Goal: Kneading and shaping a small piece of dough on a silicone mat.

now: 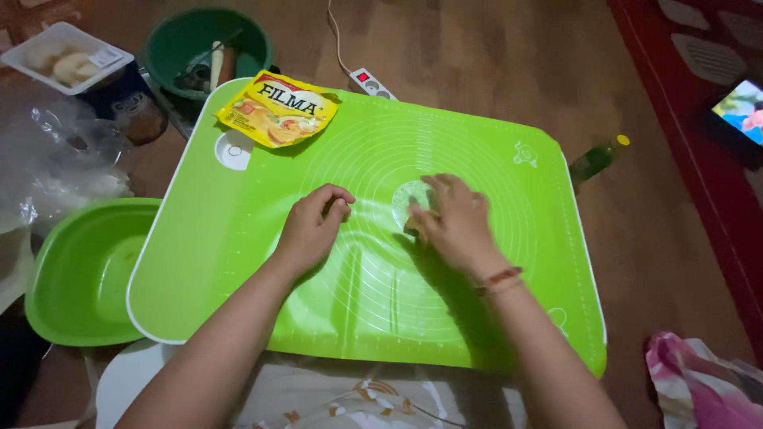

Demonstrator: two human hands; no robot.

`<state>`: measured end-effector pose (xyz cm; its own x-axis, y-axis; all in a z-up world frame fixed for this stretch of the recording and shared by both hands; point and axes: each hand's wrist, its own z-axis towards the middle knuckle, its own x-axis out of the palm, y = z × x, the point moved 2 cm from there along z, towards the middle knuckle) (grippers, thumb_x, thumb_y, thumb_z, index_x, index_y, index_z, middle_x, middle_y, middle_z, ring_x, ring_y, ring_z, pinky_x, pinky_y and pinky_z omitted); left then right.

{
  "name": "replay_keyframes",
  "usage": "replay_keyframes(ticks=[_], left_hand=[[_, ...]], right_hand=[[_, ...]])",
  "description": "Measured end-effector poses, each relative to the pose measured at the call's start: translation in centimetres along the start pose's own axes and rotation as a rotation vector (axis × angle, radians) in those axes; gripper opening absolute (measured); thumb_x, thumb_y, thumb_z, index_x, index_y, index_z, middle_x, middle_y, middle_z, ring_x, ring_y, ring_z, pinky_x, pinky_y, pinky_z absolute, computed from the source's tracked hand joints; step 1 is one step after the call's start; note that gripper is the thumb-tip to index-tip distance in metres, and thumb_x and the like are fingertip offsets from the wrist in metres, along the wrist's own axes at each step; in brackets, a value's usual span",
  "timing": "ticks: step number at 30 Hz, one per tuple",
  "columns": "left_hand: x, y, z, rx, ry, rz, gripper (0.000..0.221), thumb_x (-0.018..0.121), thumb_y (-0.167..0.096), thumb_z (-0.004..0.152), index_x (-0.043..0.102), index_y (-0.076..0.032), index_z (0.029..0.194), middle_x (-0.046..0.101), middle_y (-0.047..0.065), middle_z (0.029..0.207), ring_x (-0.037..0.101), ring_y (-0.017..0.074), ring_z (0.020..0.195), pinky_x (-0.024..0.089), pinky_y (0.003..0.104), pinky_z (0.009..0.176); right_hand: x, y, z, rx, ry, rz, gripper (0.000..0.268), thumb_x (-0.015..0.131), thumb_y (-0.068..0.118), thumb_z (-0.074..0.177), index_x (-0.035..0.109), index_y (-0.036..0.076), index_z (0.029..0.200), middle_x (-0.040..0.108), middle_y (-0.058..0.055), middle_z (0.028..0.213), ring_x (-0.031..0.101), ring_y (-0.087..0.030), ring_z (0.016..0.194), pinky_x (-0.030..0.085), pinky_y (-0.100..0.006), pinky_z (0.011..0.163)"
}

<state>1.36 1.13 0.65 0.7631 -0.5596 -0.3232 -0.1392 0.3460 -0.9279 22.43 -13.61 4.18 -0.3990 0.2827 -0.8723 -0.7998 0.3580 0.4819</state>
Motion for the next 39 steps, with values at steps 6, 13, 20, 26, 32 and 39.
replay_keyframes(ticks=[6,13,20,26,32,39], left_hand=[[-0.3,-0.5,0.0,0.023,-0.020,0.054,0.017,0.058,-0.018,0.101,0.068,-0.006,0.107,0.075,0.008,0.090,0.072,0.0194,0.083,0.055,0.033,0.076],[-0.2,-1.2,-0.4,0.064,-0.019,0.174,0.016,0.061,-0.020,0.099,0.071,-0.009,0.106,0.077,0.007,0.092,0.068,0.0249,0.078,0.052,0.037,0.071],[-0.1,0.1,-0.1,0.041,-0.016,0.011,0.017,0.058,-0.019,0.101,0.068,-0.007,0.107,0.075,0.008,0.094,0.073,0.0179,0.085,0.055,0.033,0.073],[-0.3,0.4,0.1,0.021,0.006,-0.139,0.017,0.058,-0.017,0.101,0.066,-0.005,0.108,0.073,0.007,0.091,0.072,0.0143,0.087,0.055,0.030,0.077],[0.0,1.1,0.2,-0.037,0.023,-0.090,0.016,0.058,-0.014,0.100,0.067,-0.004,0.109,0.073,0.007,0.087,0.070,0.0145,0.084,0.055,0.030,0.077],[0.2,0.4,-0.1,-0.006,0.005,-0.021,0.015,0.058,-0.013,0.100,0.067,-0.004,0.108,0.073,0.007,0.090,0.072,0.0145,0.086,0.056,0.030,0.076]], right_hand=[[2.9,3.1,2.4,-0.024,0.115,-0.477,0.100,0.039,0.089,0.081,0.026,0.027,0.159,0.015,-0.012,0.166,0.009,-0.033,0.153,0.001,-0.070,0.115],[2.6,4.6,4.4,0.404,0.203,-0.354,0.092,0.031,0.084,0.087,0.017,0.032,0.162,0.004,-0.007,0.172,0.000,-0.037,0.157,0.002,-0.081,0.112],[4.7,0.6,4.1,0.266,-0.170,-0.274,0.085,0.039,0.067,0.093,0.022,0.022,0.163,0.018,-0.015,0.167,0.013,-0.037,0.153,0.007,-0.077,0.111],[0.7,0.9,0.2,-0.109,-0.059,-0.138,0.054,0.060,0.045,0.095,0.060,0.012,0.138,0.055,-0.013,0.149,0.048,-0.030,0.141,0.032,-0.054,0.121],[-3.2,3.5,-2.8,-0.206,0.009,-0.051,0.052,0.081,0.019,0.075,0.066,0.005,0.123,0.059,-0.021,0.114,0.059,-0.038,0.105,0.049,-0.043,0.090],[-3.4,4.4,-2.0,-0.209,-0.105,-0.266,0.017,0.074,0.014,0.084,0.075,0.013,0.101,0.066,-0.009,0.103,0.064,-0.029,0.096,0.053,-0.043,0.082]])
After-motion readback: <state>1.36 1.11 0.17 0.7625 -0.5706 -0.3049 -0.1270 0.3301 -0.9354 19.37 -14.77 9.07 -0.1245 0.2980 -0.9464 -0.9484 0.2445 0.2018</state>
